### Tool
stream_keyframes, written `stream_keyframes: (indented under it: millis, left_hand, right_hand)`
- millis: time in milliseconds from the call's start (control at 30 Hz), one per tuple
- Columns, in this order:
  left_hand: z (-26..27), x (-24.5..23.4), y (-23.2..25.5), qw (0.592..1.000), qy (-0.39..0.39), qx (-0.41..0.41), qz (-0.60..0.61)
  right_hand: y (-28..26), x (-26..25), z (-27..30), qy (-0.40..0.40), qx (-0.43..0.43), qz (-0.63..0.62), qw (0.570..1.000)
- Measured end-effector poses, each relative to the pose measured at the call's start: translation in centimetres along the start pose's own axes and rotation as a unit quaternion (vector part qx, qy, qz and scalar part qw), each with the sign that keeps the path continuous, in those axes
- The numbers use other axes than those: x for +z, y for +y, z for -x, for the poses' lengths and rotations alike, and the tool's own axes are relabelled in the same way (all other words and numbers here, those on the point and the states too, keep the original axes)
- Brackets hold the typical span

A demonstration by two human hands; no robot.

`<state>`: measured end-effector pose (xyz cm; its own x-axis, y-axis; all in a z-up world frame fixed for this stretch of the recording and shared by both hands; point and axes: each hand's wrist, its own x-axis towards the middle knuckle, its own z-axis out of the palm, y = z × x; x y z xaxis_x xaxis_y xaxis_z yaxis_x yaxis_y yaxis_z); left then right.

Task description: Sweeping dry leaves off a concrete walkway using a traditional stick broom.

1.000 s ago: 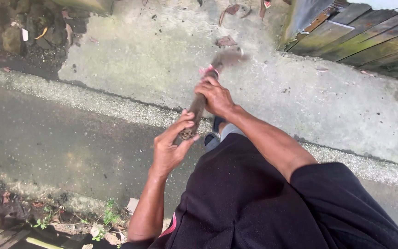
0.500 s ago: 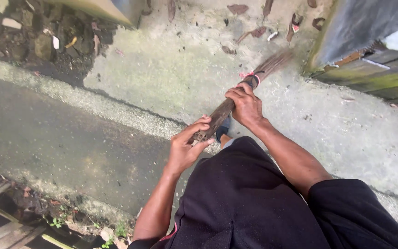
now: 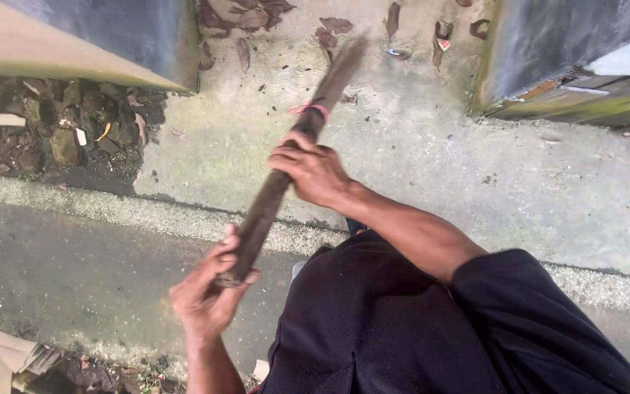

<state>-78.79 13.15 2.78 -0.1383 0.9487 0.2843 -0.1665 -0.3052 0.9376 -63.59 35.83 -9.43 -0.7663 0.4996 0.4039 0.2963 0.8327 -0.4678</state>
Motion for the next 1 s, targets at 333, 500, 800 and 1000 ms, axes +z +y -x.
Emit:
stream_keyframes:
  millis: [333,500,800,1000]
  left_hand:
    - [-8.2,5.4,-8.8,0.970,0.025,0.000,-0.241]
    - [-6.9,1.6,-3.6,0.948,-0.042,0.068,-0.309]
    - [0.4,-4.2,3.6,0.961,-0.096,0.092,-0.243]
    - [3.2,-3.3,-1.5,0.976,-0.131,0.051,-0.168]
  right_hand:
    - [11.1,1.9,4.8,0.028,0.181,0.108,0.977]
    - [5.6,3.4,0.9,0.037,0.110,0.008,0.993]
    - [-9.1,-0.2,5.1,0.037,0.179,0.150,0.972]
    - [-7.1,8.4,15.7,0.008,0.288,0.136,0.948]
